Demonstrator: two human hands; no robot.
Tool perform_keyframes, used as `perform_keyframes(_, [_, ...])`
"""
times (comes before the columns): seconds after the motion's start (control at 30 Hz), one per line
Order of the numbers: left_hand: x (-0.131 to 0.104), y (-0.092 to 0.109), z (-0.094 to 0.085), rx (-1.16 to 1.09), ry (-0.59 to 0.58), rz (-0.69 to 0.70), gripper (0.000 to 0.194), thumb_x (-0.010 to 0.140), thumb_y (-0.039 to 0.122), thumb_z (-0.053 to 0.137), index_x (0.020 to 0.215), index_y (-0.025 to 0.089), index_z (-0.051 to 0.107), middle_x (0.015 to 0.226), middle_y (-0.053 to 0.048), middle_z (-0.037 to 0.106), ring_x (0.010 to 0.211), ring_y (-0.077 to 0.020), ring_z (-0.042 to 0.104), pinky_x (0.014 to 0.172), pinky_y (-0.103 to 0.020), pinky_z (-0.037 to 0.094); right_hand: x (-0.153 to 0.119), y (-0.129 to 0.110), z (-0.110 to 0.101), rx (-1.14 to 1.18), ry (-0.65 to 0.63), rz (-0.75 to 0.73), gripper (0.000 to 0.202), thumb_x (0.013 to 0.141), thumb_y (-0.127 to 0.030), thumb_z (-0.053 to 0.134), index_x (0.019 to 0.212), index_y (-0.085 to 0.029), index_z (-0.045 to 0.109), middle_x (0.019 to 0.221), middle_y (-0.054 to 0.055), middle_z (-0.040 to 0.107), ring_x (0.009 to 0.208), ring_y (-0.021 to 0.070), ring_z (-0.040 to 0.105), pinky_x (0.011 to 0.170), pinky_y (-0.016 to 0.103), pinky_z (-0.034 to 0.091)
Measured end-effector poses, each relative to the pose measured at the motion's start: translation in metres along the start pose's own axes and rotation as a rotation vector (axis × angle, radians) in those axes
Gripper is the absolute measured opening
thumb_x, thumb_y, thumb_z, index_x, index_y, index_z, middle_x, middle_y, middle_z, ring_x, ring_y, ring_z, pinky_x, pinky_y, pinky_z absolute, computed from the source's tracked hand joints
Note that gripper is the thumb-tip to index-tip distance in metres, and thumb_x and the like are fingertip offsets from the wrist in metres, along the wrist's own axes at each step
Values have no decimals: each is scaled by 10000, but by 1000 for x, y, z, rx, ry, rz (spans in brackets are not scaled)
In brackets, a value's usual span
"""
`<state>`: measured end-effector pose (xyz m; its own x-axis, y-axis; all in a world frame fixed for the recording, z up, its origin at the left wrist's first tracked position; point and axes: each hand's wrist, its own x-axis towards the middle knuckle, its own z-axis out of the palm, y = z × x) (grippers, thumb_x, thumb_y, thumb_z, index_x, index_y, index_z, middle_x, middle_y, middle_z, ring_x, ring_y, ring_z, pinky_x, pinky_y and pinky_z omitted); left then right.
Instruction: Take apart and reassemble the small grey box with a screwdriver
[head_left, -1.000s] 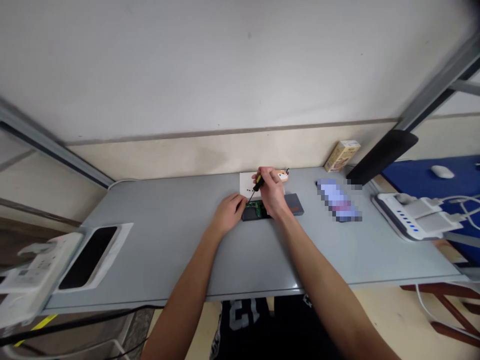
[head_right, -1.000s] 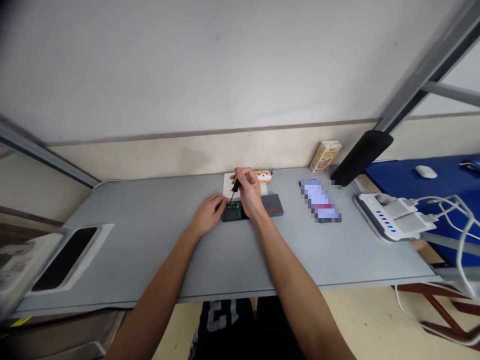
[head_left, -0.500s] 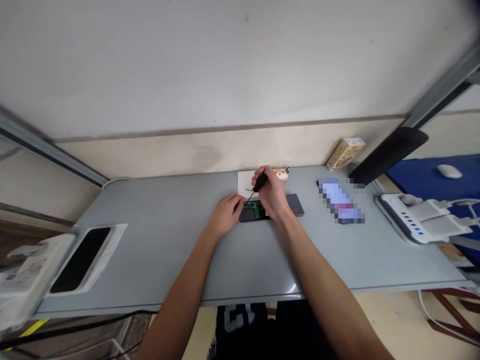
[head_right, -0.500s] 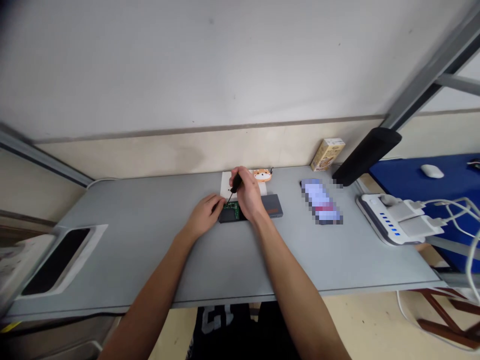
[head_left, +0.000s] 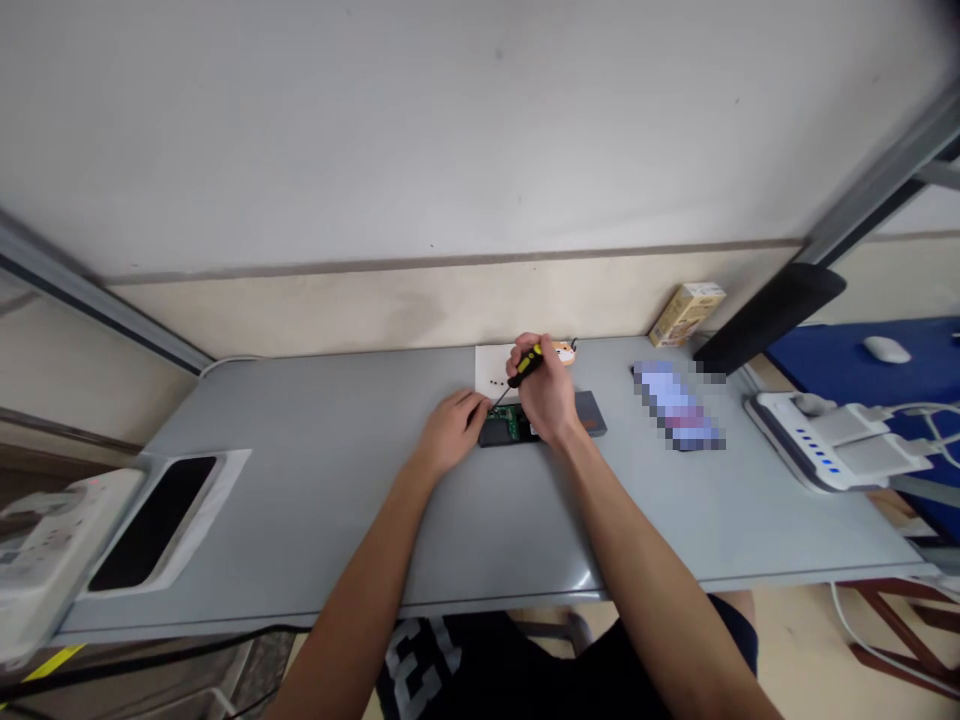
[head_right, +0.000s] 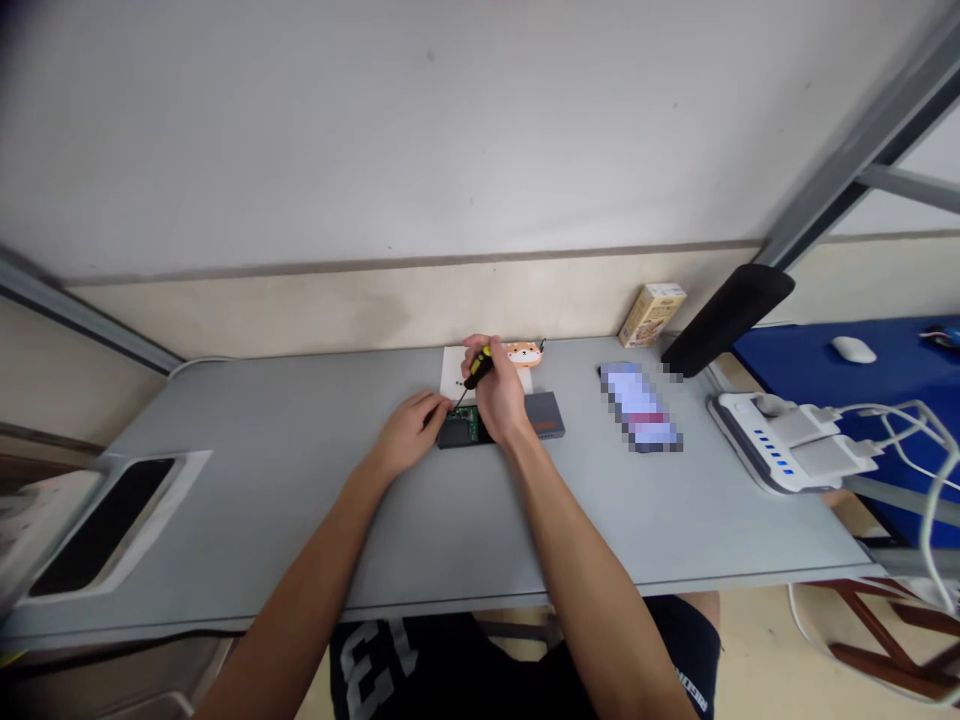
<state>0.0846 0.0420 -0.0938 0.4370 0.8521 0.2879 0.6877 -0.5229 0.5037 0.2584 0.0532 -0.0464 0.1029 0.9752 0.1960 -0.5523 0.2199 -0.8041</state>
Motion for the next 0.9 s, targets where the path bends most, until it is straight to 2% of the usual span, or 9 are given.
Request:
perform_keyframes(0.1, [-1, 0, 0, 3, 10, 0, 282, 1070, 308, 417, 977, 205, 662, 956, -56, 664, 929, -205, 627, 871, -350, 487, -1, 1, -1, 23, -4, 7, 430, 786, -620, 750, 857, -245, 552, 882, 8, 582, 761, 138, 609, 670, 280, 496])
perform_keyframes(0.17, [-1, -1, 0, -2, 11, 6, 280, 1069, 308, 422, 968, 204, 662, 952, -56, 662, 920, -203, 626, 870, -349, 488, -1, 4, -1, -11, 1, 4, 474, 751, -588, 800, 849, -255, 476, 848, -19, 601, 689, 125, 603, 644, 277, 483])
perform_keyframes(0.27, [-1, -1, 0, -5, 0, 7, 282, 1068, 313, 427, 970, 205, 668, 946, -56, 659, 910, -202, 624, 860, -344, 487, -2, 9, 0, -90, 14, -22, 510, 795, -603, 762, 824, -266, 381, 631, -84, 485, 500, 99, 460, 534, 261, 402])
perform_keyframes(0.37, [-1, 1, 0, -3, -4, 3, 286, 1068, 314, 427, 971, 206, 674, 944, -58, 660, 916, -204, 623, 856, -342, 486, -4, 8, 4, -105, -2, -59, 454, 887, -682, 605, 822, -262, 446, 565, -84, 359, 477, 103, 366, 500, 263, 354])
perform_keyframes(0.47, [-1, 2, 0, -4, 9, -6, 283, 1066, 313, 431, 977, 208, 678, 953, -59, 665, 932, -208, 624, 867, -346, 485, -6, 4, 6, -72, -37, -20, 453, 943, -693, 467, 911, -257, 584, 638, -34, 443, 573, 130, 472, 569, 286, 423])
perform_keyframes(0.6, [-1, 1, 0, -15, 14, -13, 292, 1067, 307, 426, 948, 202, 671, 935, -55, 655, 909, -204, 621, 845, -339, 485, -4, 2, 3, -18, -1, 17, 357, 830, -581, 696, 928, -252, 600, 854, 7, 603, 784, 154, 625, 665, 292, 482])
perform_keyframes(0.7, [-1, 0, 1, -11, 7, -7, 293, 1070, 312, 421, 951, 203, 666, 940, -54, 654, 900, -199, 618, 837, -334, 484, -2, 6, -2, 13, 53, 26, 441, 745, -502, 817, 903, -266, 478, 854, -22, 629, 748, 146, 637, 671, 289, 485])
perform_keyframes(0.8, [-1, -1, 1, 12, 3, 0, 283, 1069, 311, 426, 965, 205, 666, 939, -56, 654, 904, -202, 613, 849, -343, 483, -1, 10, -4, -36, 78, -21, 499, 792, -501, 797, 845, -273, 356, 615, -96, 471, 532, 107, 467, 569, 262, 406])
perform_keyframes(0.9, [-1, 0, 0, 16, -1, -1, 279, 1068, 311, 429, 976, 210, 672, 944, -58, 658, 921, -206, 616, 859, -349, 485, -1, 8, -3, -101, 78, -67, 449, 868, -634, 663, 841, -274, 395, 573, -93, 360, 508, 113, 382, 541, 268, 380])
